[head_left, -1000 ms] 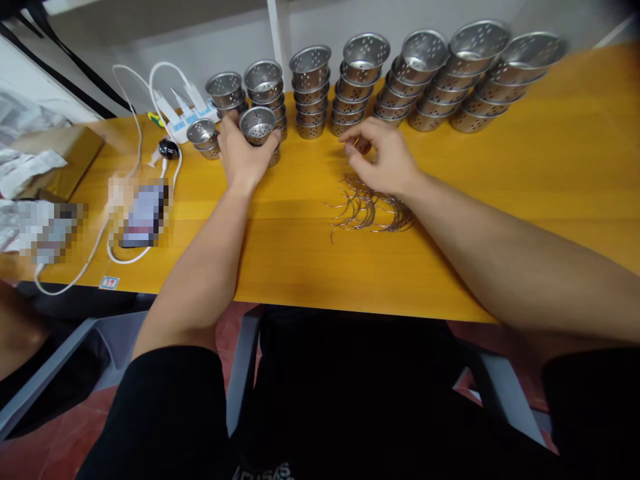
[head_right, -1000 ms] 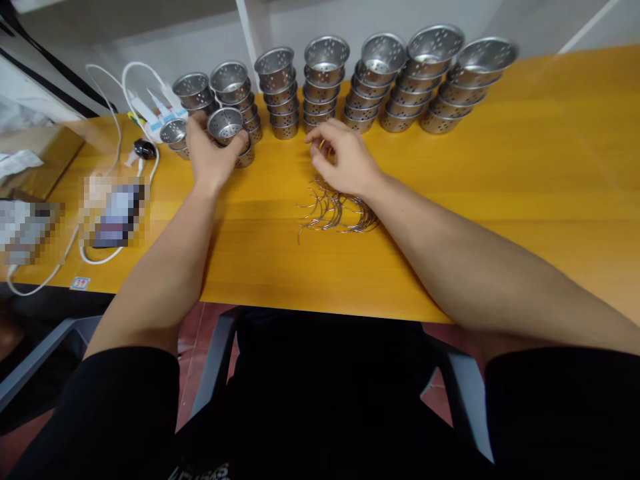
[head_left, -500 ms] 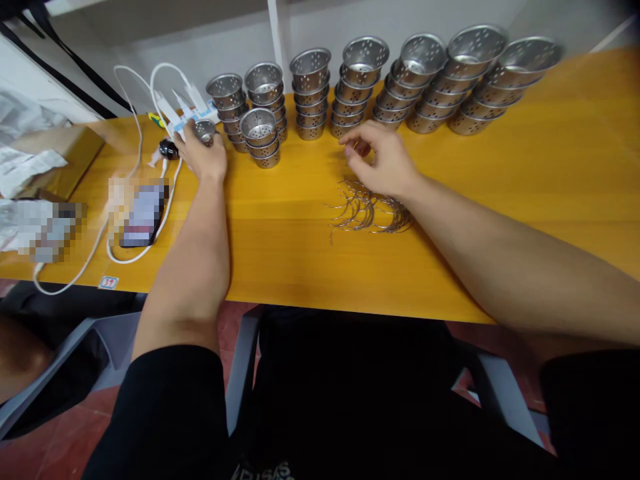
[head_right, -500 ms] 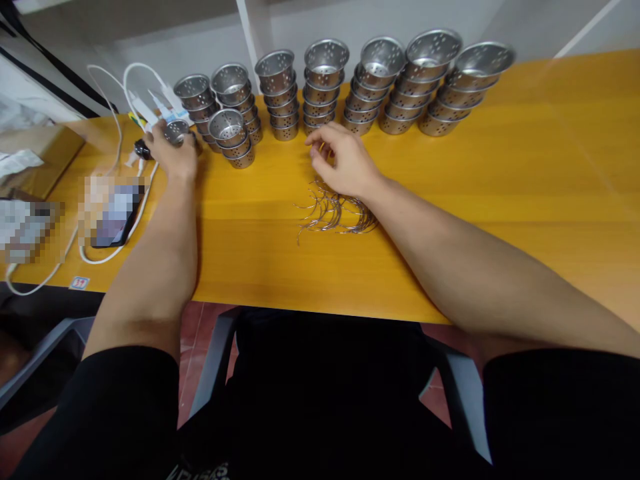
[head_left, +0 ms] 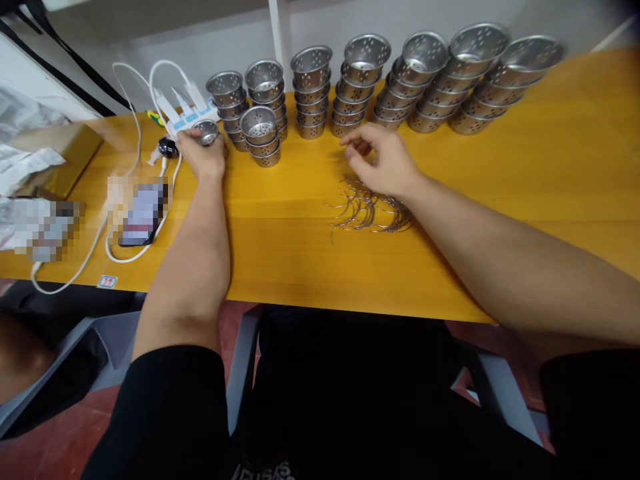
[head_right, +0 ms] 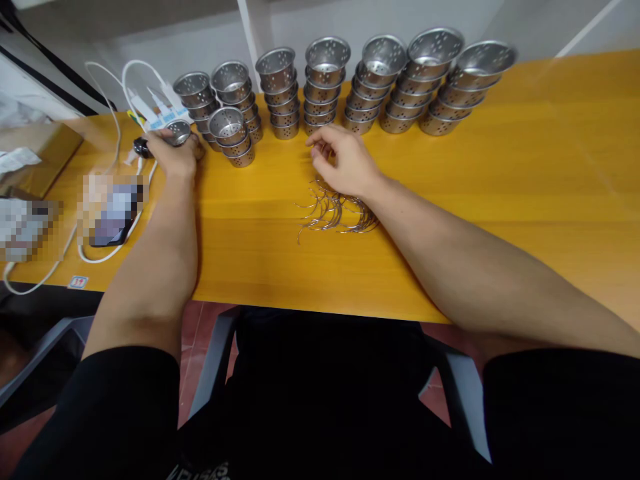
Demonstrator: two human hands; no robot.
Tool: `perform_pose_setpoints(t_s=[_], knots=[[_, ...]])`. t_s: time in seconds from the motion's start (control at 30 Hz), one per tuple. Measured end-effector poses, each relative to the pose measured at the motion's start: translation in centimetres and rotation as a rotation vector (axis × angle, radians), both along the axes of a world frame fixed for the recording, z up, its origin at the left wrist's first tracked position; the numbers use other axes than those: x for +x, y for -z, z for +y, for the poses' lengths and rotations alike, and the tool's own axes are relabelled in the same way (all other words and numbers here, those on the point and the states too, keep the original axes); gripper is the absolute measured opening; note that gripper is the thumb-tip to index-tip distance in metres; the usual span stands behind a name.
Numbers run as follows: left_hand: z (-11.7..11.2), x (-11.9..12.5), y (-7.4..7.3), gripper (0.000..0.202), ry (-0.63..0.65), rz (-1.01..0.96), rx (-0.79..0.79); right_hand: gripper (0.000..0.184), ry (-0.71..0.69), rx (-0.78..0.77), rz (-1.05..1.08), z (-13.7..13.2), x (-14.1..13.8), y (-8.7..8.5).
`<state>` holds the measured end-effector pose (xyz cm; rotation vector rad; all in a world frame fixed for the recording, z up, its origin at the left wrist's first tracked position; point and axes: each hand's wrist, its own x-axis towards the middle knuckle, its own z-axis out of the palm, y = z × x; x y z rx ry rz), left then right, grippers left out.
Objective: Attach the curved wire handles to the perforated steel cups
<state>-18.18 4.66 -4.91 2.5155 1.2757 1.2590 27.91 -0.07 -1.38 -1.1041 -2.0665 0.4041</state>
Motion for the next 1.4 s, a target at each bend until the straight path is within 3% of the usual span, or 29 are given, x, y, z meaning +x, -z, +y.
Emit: perform_pose_setpoints(t_s=[0.07, 0.13, 0.2, 0.3, 0.37, 0.47, 0.6, 0.7, 0.77, 0.9, 1.0, 1.03, 1.13, 1.23, 1.3, 1.4], knots=[[-3.2, 4.6, -1.0, 0.084, -0.036, -0.006, -0.025, 0.058, -0.007, 0.002, 0.007, 0.0, 0.0, 0.1], [-5.0, 7.4, -2.7, 0.092, -0.067, -0.001, -0.060, 0.051, -0.003, -0.014, 0.002, 0.0, 0.1, 0.1], [-5.2, 7.8, -5.1, 0.091, -0.171, -0.040, -0.127, 0.046, -0.001, -0.026, -0.003, 0.0, 0.1, 0.1], [-4.5, 6.8, -8.8, 0.087, -0.406, -0.248, -0.190, 0.049, 0.006, -0.027, -0.007, 0.1, 0.2, 0.1], [-4.9, 7.5, -10.4, 0.090, -0.283, -0.171, -0.176, 0.049, 0.009, -0.031, -0.008, 0.3, 0.2, 0.3], [-7.1, 11.7, -11.1, 0.099, -0.066, -0.030, -0.096, 0.042, -0.007, -0.031, -0.012, 0.6, 0.3, 0.5], [-9.5, 17.9, -10.8, 0.108, 0.030, -0.004, -0.057, 0.031, -0.011, -0.028, -0.046, 0.7, 0.4, 0.4], [-9.3, 19.6, -9.8, 0.117, 0.088, -0.008, -0.066, 0.028, -0.012, -0.051, -0.064, 0.6, 0.3, 0.1], [-8.2, 19.9, -8.1, 0.122, 0.131, -0.010, -0.095, 0.027, -0.017, -0.067, -0.085, 0.5, 0.3, -0.2], [-4.6, 19.7, -3.2, 0.127, 0.222, -0.049, -0.173, 0.027, -0.009, -0.090, -0.134, 0.8, 0.8, -1.1], [-2.5, 19.1, -0.6, 0.126, 0.234, -0.055, -0.215, 0.010, -0.063, -0.170, -0.191, 1.5, 1.7, -2.4], [-2.2, 18.9, -0.3, 0.125, 0.226, -0.057, -0.221, 0.008, -0.093, -0.218, -0.235, 1.8, 2.1, -3.0], [-1.9, 18.4, -0.2, 0.121, 0.211, -0.078, -0.224, 0.032, -0.140, -0.344, -0.416, 2.4, 3.5, -5.1], [-2.0, 18.4, -0.4, 0.120, 0.223, -0.088, -0.220, 0.030, -0.101, -0.348, -0.590, 3.0, 5.1, -6.7], [-1.8, 18.5, -0.2, 0.120, 0.226, -0.077, -0.215, 0.024, -0.084, -0.353, -0.694, 3.4, 6.1, -7.1], [-1.4, 18.5, 0.5, 0.120, 0.223, -0.076, -0.198, 0.035, -0.112, -0.384, -0.816, 4.3, 7.0, -6.4]])
